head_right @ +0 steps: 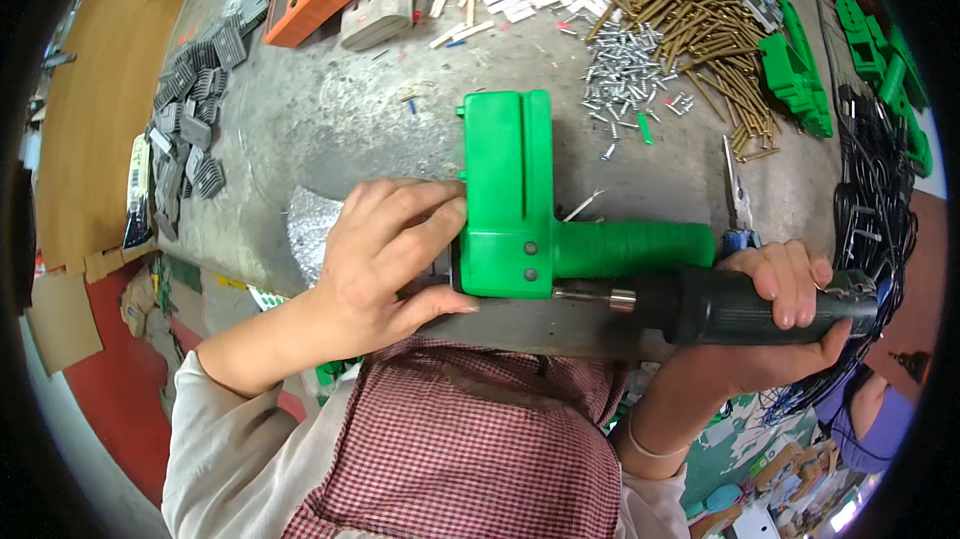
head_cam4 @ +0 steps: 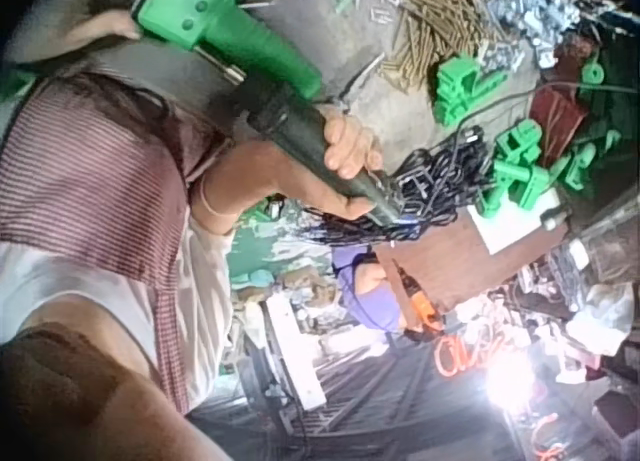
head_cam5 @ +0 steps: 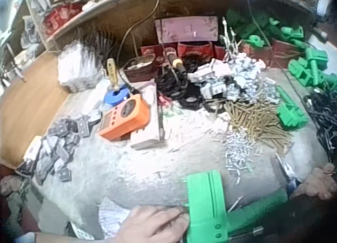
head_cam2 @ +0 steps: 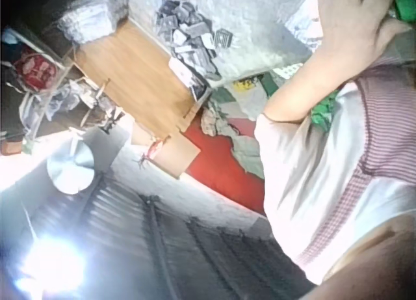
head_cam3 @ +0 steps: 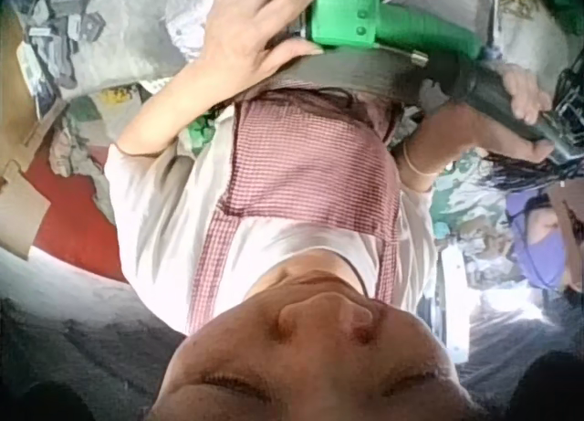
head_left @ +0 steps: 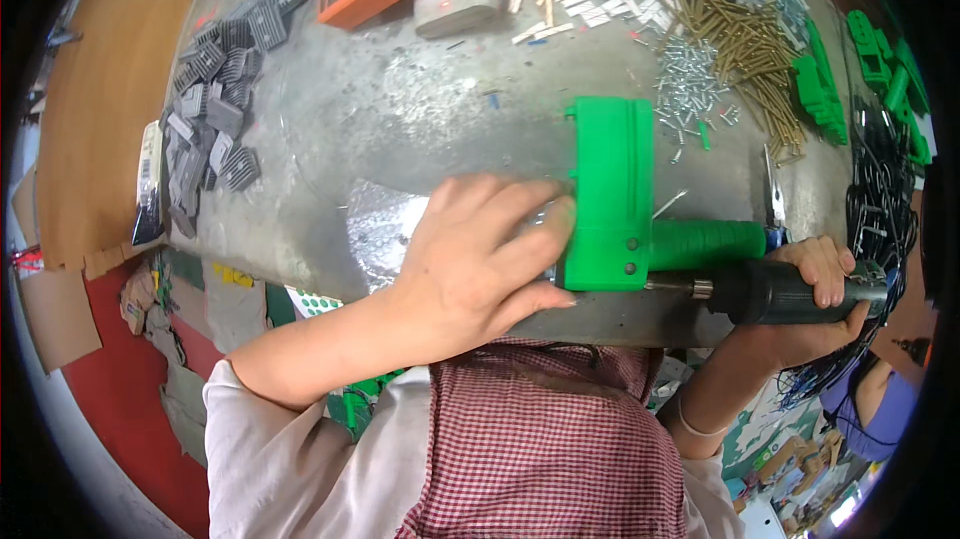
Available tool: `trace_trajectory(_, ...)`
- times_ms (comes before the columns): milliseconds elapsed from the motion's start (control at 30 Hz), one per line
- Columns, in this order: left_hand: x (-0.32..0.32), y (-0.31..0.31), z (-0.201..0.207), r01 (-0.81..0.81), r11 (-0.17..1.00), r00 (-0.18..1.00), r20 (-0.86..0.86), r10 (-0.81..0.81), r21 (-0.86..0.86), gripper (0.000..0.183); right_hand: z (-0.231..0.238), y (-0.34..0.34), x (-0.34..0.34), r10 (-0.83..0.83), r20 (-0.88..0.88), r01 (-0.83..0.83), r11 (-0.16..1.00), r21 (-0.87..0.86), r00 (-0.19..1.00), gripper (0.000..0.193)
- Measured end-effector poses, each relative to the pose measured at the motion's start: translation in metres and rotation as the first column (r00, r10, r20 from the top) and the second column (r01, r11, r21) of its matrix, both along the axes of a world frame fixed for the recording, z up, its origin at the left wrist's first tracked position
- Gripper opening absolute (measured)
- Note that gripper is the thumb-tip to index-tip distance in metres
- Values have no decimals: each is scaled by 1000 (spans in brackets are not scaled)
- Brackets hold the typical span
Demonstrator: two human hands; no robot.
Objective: Soldering internal wiring and assembling the plastic housing of a handheld electronic tool.
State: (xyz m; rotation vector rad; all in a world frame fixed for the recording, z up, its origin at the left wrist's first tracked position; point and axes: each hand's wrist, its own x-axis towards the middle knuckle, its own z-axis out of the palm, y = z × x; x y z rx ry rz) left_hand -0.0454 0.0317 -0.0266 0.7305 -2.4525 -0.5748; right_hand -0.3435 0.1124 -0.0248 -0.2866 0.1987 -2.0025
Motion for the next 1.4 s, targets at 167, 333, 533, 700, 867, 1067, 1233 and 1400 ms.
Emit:
trace_trajectory(167, -3, -2, -1, 15, 1000, 1000, -24, -15, 8, 66, 4, 1, 1, -39, -36, 38, 999, -34, 999, 32)
trace_trajectory(333, 3, -1, 0, -19, 999, 1000, 15, 18, 49, 64, 7, -1, 2, -58, -83, 60, 998, 14, 995, 36)
trace_trajectory(533, 0, 1, 3, -40, 996, 999, 8, 39, 84, 66, 12, -4, 15, -153, -57, 158, 984, 79, 986, 40)
trace_trajectory(700, -2, 1, 2, -48, 996, 999, 9, 47, 74, 68, 12, -4, 14, -182, -29, 184, 977, 107, 983, 38)
trace_trajectory(867, -2, 1, 3, -54, 996, 999, 10, 54, 72, 67, 11, -5, 16, -150, -37, 152, 987, 57, 988, 37)
trace_trajectory(1067, -3, -1, 3, -47, 995, 999, -7, 48, 89, 65, 13, -7, 17, -129, -44, 128, 992, -13, 991, 33)
trace_trajectory(1233, 1, -3, -1, -14, 999, 1000, 0, 14, 40, 68, 8, -7, 17, -102, -43, 101, 995, -27, 994, 31)
trace_trajectory(1400, -3, 3, 0, -53, 997, 998, -36, 55, 56, 61, 0, -8, 18, -54, 79, 58, 997, -46, 995, 29)
